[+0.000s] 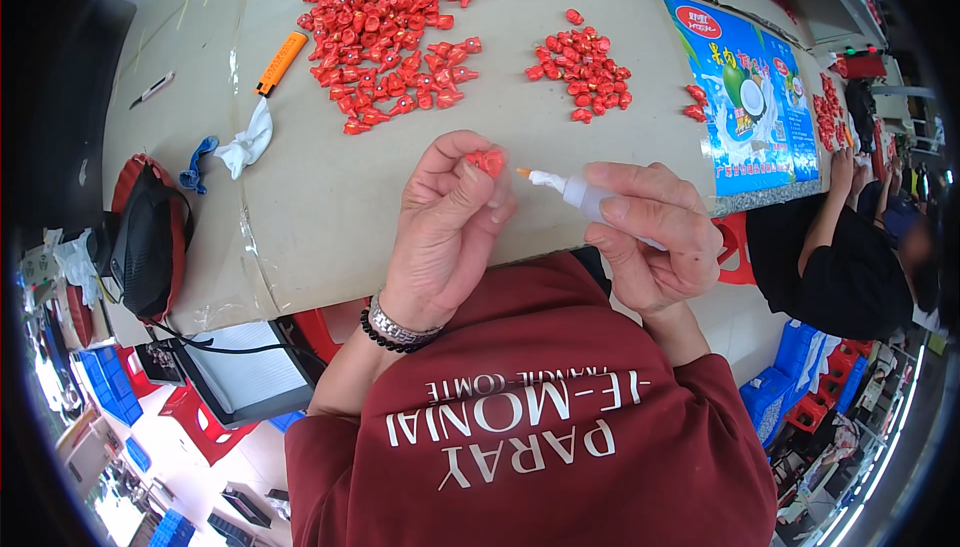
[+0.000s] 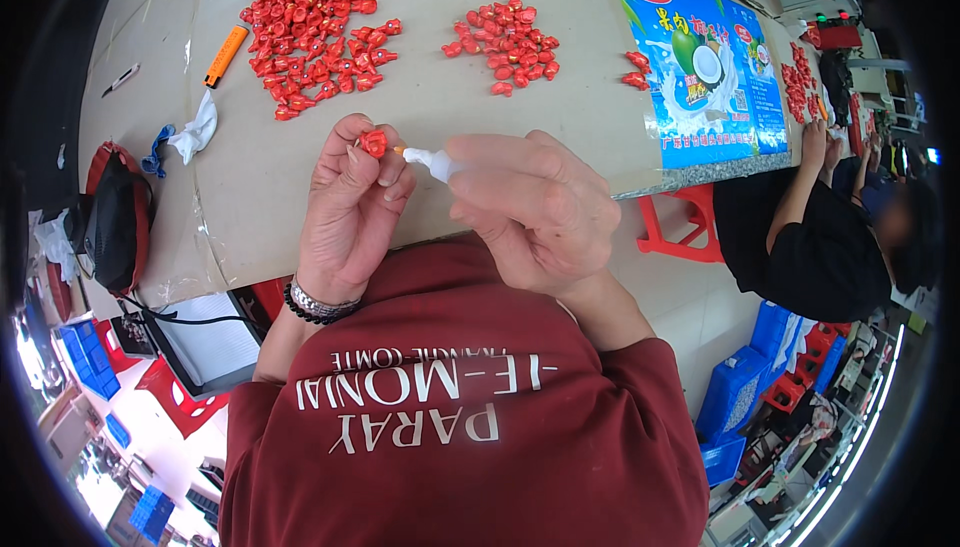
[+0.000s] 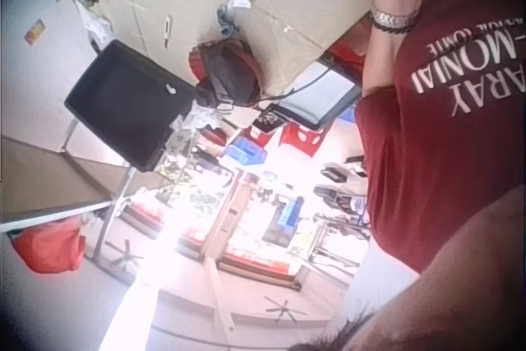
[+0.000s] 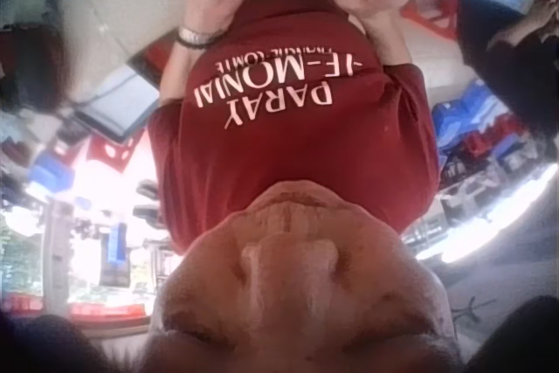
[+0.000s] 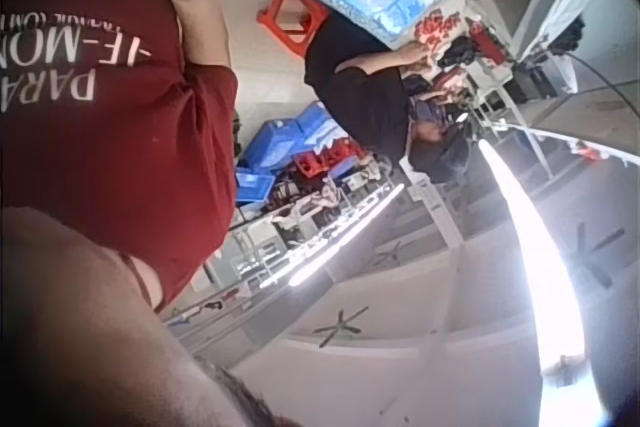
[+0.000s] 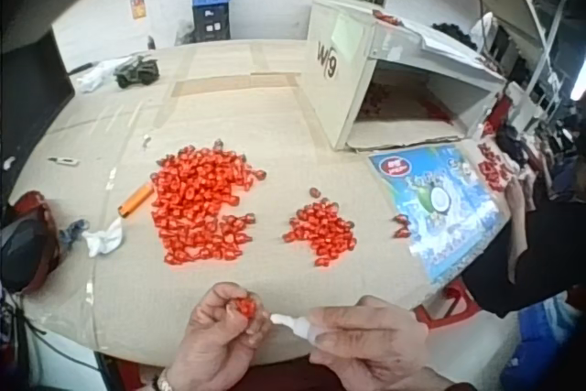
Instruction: The person repeatedly picks small red capsule candies from a pile on a table, uses a small white squeeze bottle to fill each capsule with a liquid, and then closes the capsule. The filled capsules are placed back on the table. The process is repeated continuously throughout the clip.
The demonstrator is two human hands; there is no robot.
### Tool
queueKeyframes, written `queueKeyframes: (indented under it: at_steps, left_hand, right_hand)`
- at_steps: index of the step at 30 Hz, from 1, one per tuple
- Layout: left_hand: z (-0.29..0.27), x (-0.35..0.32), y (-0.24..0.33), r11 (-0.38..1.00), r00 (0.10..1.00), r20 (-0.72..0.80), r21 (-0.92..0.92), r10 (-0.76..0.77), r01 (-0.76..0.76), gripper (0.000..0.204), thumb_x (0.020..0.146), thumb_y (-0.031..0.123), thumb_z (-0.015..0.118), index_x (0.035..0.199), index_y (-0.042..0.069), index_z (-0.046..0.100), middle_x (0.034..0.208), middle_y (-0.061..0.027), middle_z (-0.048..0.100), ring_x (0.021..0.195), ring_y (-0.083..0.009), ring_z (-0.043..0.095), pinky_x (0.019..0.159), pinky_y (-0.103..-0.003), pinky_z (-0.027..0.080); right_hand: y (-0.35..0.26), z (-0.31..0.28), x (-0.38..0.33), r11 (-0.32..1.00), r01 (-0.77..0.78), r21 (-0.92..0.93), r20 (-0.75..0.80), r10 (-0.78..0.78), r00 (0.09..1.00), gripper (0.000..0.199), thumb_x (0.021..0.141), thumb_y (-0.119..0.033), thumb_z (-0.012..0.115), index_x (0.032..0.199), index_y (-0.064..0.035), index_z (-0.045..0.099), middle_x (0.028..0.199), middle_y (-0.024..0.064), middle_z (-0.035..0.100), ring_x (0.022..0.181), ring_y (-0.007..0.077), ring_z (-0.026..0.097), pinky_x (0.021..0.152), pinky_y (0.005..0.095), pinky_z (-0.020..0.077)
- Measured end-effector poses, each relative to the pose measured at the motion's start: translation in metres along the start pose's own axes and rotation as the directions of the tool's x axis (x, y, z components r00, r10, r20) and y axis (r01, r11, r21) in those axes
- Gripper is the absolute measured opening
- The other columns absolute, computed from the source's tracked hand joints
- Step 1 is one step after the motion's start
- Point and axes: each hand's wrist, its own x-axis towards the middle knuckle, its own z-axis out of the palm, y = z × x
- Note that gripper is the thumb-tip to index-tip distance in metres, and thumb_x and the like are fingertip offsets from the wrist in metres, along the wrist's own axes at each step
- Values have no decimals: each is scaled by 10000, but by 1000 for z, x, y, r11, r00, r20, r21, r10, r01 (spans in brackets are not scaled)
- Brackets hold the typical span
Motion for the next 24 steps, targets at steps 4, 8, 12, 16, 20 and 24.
queueKeyframes:
  at_steps: [4,8,12,16,20,24]
  left_hand:
    - [1,-1,1,1000,1000,-12,5,6,-5,245,856,157,674,1056,93,547,896,-25,550,704,-87,452,622,-232,387]
    - [3,-1,1,1000,1000,-26,6,8,-8,237,853,158,678,1045,95,553,881,-19,542,704,-91,449,619,-233,382]
    - [-1,0,2,1000,1000,-18,-6,10,-10,235,848,160,683,1036,95,558,865,-11,532,709,-95,441,615,-233,374]
    - [2,0,2,1000,999,-34,-10,11,-11,234,844,162,688,1027,92,560,850,-4,523,710,-96,432,614,-233,369]
    - [0,0,2,1000,998,-53,8,15,-15,231,844,164,688,1021,88,562,867,-2,539,710,-95,436,615,-234,371]
    - [0,-1,2,1000,998,-55,9,24,-23,235,846,164,686,1027,83,561,923,-12,577,709,-94,441,619,-239,377]
  right_hand:
    - [1,2,-1,1000,4,-8,-1,-4,1000,247,743,39,709,959,-17,606,930,191,670,556,141,585,484,244,427]
    - [-1,1,-1,1000,-13,-21,3,13,1000,243,748,29,714,961,-11,606,930,197,667,574,152,595,500,251,453]
    - [-2,-3,1,995,-93,-37,-57,90,994,270,793,-64,720,991,-25,541,993,226,638,668,180,609,550,258,460]
    - [3,-5,-1,883,-323,340,-170,396,903,308,799,-68,716,1018,-41,502,1038,234,606,783,178,616,642,250,487]
    - [4,-9,-2,898,-300,321,-48,332,942,264,824,22,654,1024,-3,483,1074,219,593,894,209,622,741,285,525]
    - [-3,0,-1,974,-208,91,-1,209,978,277,793,13,691,1004,2,513,1002,213,632,850,229,642,692,297,532]
